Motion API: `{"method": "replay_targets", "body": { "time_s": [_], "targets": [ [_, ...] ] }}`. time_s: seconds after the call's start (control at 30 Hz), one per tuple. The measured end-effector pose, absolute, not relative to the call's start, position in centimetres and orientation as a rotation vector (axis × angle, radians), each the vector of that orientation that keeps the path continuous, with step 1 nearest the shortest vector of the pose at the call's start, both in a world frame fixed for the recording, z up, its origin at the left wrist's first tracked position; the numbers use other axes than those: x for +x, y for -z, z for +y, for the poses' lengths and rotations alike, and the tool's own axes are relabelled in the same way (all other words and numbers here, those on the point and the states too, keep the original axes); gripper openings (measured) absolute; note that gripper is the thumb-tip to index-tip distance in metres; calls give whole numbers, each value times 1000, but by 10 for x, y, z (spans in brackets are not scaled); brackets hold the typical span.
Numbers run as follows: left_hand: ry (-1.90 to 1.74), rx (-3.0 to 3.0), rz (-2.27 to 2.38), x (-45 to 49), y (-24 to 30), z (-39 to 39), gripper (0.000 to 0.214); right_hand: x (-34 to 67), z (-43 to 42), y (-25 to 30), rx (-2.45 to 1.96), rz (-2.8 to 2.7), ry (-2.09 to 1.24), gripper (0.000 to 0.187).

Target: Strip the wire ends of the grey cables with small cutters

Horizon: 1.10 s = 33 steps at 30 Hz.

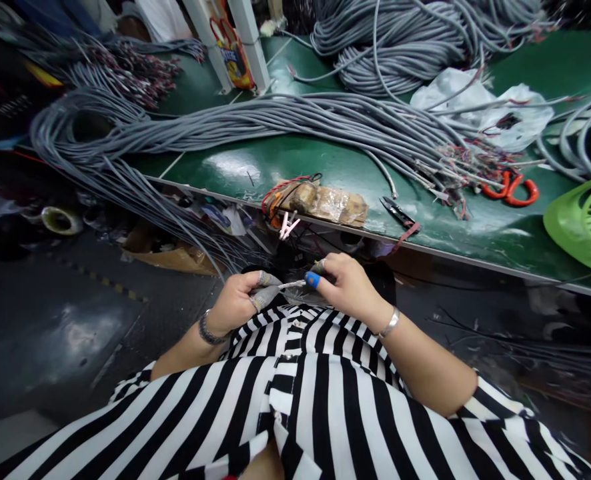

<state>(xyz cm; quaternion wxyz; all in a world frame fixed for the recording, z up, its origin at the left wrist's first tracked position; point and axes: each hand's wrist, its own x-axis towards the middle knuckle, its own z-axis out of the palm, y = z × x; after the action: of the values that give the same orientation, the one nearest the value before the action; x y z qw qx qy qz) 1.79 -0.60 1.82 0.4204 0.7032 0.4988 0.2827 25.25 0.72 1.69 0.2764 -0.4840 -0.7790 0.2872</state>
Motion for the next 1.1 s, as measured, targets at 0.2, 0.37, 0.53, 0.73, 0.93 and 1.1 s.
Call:
{"method": "replay_targets", "body": {
  "time_s": [0.2, 0.37, 0.53, 0.73, 0.93, 1.1],
  "targets": [
    [-714, 1804, 1240, 19, -21, -3, 13, 250, 10, -1, -1197, -1794, -1254, 19],
    [-615, 1694, 1177, 17, -17, 1, 16, 256, 10, -12, -1269, -2157, -554, 12],
    [-529, 1915, 1256, 21, -17, 1, 20, 264, 10, -22, -1199, -2383, -323, 14],
    [-685, 1974, 1642, 22, -4, 9, 16, 255, -2, -23, -832, -2412, -517, 19],
    [-797, 1492, 1247, 18, 0, 13, 27, 260, 3, -17, -1212, -2141, -434, 18],
    [-678, 1493, 1062, 20, 5, 11, 29, 271, 4, -16, -1317, -2081, -417, 16]
  ]
}}
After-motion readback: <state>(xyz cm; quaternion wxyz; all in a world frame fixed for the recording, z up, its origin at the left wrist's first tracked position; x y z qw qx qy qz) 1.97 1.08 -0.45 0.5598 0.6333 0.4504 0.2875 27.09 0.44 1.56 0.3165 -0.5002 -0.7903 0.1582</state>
